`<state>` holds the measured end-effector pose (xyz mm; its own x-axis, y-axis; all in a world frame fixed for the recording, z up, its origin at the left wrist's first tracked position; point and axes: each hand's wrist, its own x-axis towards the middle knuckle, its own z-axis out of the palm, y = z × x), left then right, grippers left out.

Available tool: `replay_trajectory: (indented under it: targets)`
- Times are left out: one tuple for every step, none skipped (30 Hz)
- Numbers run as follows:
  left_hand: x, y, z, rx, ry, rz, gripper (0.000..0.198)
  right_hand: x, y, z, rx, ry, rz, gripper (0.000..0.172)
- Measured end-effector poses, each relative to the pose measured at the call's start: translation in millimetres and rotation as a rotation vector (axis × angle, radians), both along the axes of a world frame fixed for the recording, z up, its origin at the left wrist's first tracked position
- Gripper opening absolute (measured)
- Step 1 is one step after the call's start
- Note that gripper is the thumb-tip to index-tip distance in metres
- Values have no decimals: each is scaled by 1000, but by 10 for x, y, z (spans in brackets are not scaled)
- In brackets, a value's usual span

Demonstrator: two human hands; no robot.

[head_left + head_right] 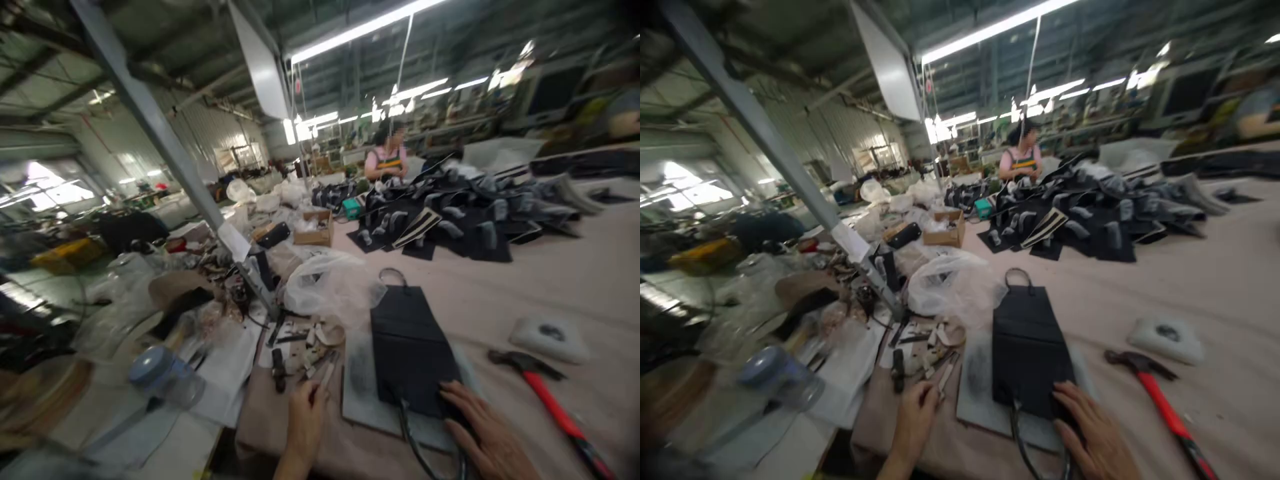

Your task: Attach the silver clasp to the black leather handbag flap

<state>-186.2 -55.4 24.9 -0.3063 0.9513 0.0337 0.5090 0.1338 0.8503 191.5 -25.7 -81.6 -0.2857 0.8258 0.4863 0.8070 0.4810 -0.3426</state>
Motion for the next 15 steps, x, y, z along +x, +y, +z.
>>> replay_trajectory:
  targets:
    - [-75, -41, -52, -19, 12, 18, 39, 21, 9, -77, -51, -3, 18, 43]
    - [-148, -52, -84, -25, 32, 47, 39, 44, 21, -130, -83, -3, 25, 45]
    - [-217, -38, -101, -27, 54, 75, 38, 66, 31, -160, -102, -3, 31, 46]
    - [-283, -5, -107, -27, 74, 100, 36, 84, 36, -168, -111, -4, 34, 46]
    - [-346, 44, -105, -26, 97, 120, 34, 97, 35, -161, -110, -4, 35, 45]
    - [-408, 106, -97, -26, 126, 140, 32, 102, 29, -145, -105, -6, 35, 45]
    - [-469, 177, -86, -32, 159, 158, 29, 102, 21, -124, -101, -9, 35, 44]
    - [-529, 255, -72, -45, 197, 172, 27, 97, 14, -105, -96, -13, 34, 43]
    - [-587, 339, -57, -60, 237, 180, 24, 90, 8, -89, -94, -14, 32, 43]
    - [-644, 424, -43, -74, 276, 184, 23, 84, 5, -80, -95, -14, 30, 43]
    - [-697, 511, -30, -86, 311, 181, 22, 79, 4, -77, -100, -10, 27, 43]
    - [-743, 594, -22, -96, 343, 171, 22, 77, 4, -80, -109, -4, 23, 43]
    - [-782, 673, -18, -104, 373, 154, 22, 79, 6, -87, -119, 3, 20, 43]
    - [-809, 745, -21, -115, 403, 135, 22, 84, 7, -96, -132, 10, 16, 44]
    - [-822, 808, -30, -128, 430, 116, 22, 91, 8, -106, -146, 14, 13, 45]
